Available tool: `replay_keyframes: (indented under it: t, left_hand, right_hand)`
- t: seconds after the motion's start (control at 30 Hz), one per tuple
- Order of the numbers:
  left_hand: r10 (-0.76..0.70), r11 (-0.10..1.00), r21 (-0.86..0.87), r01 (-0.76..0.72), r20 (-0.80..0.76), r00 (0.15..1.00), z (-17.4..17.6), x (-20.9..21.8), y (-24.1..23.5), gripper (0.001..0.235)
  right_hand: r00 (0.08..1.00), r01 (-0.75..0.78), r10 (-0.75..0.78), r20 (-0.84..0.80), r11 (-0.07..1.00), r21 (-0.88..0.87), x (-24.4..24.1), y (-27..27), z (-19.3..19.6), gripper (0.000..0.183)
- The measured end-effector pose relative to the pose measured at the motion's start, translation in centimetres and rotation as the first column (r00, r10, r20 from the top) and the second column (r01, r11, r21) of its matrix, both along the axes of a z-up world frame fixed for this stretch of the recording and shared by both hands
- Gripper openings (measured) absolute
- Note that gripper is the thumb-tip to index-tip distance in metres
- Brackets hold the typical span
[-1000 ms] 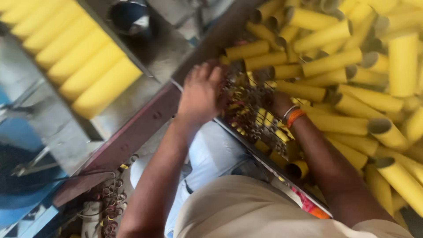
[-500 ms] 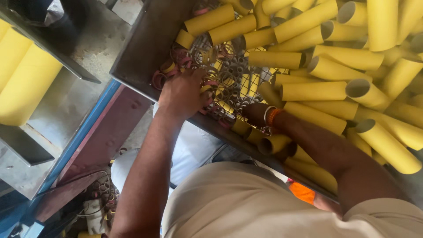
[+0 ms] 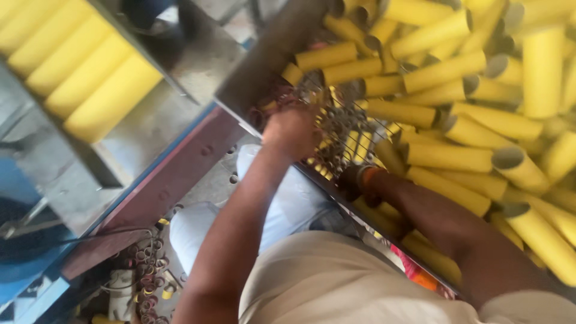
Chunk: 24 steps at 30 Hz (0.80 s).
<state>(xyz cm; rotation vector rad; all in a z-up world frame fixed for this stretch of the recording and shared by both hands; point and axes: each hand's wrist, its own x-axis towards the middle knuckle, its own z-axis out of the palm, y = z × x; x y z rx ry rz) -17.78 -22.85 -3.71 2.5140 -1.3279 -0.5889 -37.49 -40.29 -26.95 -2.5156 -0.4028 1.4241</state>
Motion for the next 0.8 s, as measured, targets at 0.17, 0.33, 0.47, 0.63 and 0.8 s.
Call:
replay_keyframes:
  t: [0.17,0.33,0.47,0.63,0.8]
  left_hand:
    - [-0.002,0.995,0.100,0.012,-0.098,0.995,-0.4,0.3,-0.9,0.048]
    - [0.078,0.831,-0.548,-0.094,-0.053,0.996,3.1,0.3,1.6,0.090]
    - [0.258,0.733,-0.680,0.000,0.278,0.926,6.6,0.5,5.7,0.095]
    - [0.419,0.902,-0.359,-0.240,0.592,0.688,6.7,5.2,10.7,0.071]
    - [0.561,0.822,-0.286,-0.493,0.558,0.612,2.2,11.4,20.1,0.065]
  right_hand:
    - [0.941,0.204,-0.193,0.279,0.979,-0.009,5.6,-5.6,9.7,0.022]
    - [0.558,0.476,-0.628,0.543,0.778,0.411,10.0,-6.6,26.2,0.027]
    - [0.295,0.227,-0.876,0.382,0.453,0.862,13.4,-2.2,35.4,0.019]
    - [0.312,0.274,-0.890,0.332,0.419,0.866,20.1,6.8,32.8,0.025]
    - [0.482,0.262,-0.852,0.202,0.361,0.895,20.2,7.2,23.9,0.026]
